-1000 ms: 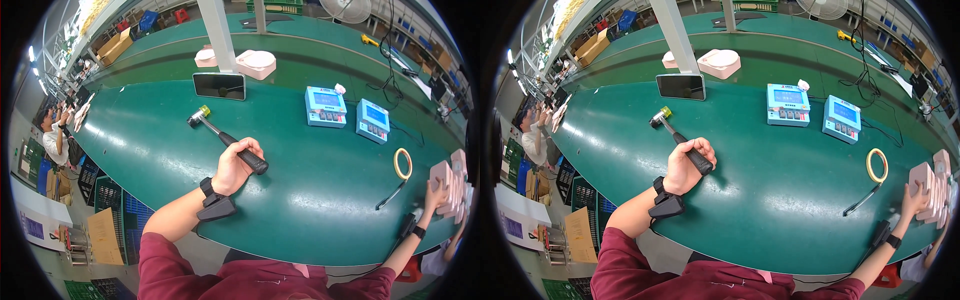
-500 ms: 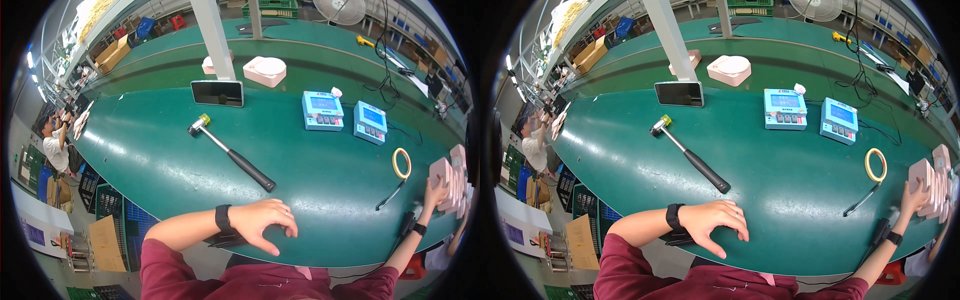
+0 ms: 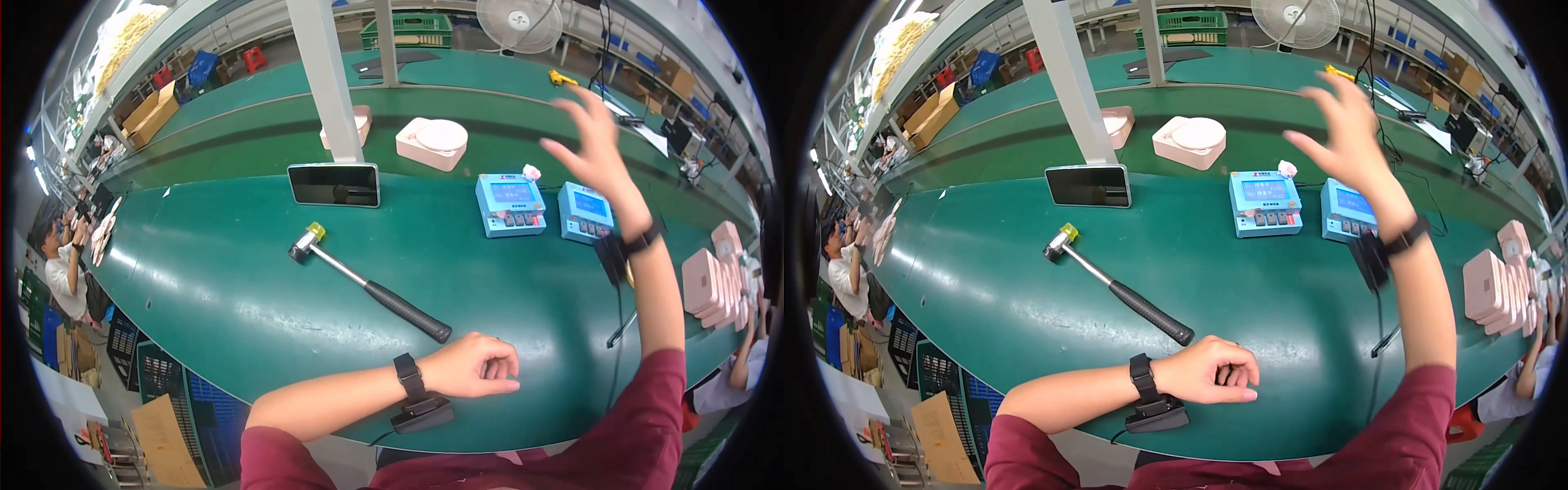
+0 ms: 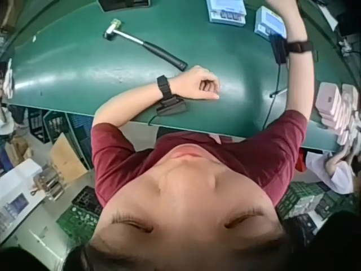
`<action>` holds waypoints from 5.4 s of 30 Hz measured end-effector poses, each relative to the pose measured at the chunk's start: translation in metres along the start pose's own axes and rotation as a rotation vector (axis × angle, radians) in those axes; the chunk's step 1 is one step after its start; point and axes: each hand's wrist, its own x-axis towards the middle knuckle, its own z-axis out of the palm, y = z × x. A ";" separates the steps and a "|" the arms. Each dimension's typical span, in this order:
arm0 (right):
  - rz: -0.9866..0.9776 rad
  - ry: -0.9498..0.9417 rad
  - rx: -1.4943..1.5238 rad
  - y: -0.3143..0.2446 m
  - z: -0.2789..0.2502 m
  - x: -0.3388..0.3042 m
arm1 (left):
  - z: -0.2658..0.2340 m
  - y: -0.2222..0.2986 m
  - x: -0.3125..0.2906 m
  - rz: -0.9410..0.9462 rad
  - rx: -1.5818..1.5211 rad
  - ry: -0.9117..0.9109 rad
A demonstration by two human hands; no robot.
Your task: The person slides pink record players across the table, presses their buttons, and taps the back of the devices with a mallet. They then pick up and set down the record players one at a time.
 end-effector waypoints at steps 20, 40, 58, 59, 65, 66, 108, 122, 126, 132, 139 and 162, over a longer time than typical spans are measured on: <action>-0.071 -0.851 -0.038 -0.036 0.155 0.115 | -0.011 -0.010 -0.003 0.056 -0.222 0.055; -0.275 -0.828 0.403 -0.056 -0.129 -0.160 | -0.052 0.056 0.008 0.247 0.437 0.446; -0.263 -0.829 0.621 -0.045 -0.092 -0.172 | -0.321 -0.070 0.184 -0.663 1.164 1.020; -0.255 -0.834 0.629 -0.045 -0.092 -0.172 | -0.315 -0.054 0.183 -0.667 1.142 1.020; -0.224 -0.750 0.637 -0.048 -0.094 -0.181 | -0.229 0.047 0.098 -0.303 1.170 0.869; -0.217 -0.731 0.647 -0.049 -0.093 -0.181 | -0.208 0.058 0.081 -0.215 1.195 0.832; 0.023 -0.639 0.480 -0.070 -0.083 -0.167 | -0.070 0.013 0.042 -0.013 0.835 0.314; 0.024 -0.610 0.465 -0.071 -0.081 -0.171 | -0.067 0.011 0.043 -0.032 0.821 0.338; 0.014 -0.581 0.466 -0.072 -0.082 -0.170 | -0.067 0.011 0.043 -0.046 0.820 0.341; 0.019 -0.611 0.456 -0.071 -0.081 -0.171 | -0.067 0.013 0.044 -0.056 0.819 0.345; 0.000 -0.590 0.413 -0.072 -0.081 -0.171 | -0.068 0.011 0.042 -0.032 0.882 0.324; -0.200 -0.755 0.768 -0.092 -0.108 -0.175 | -0.062 0.037 0.030 -0.510 0.981 0.581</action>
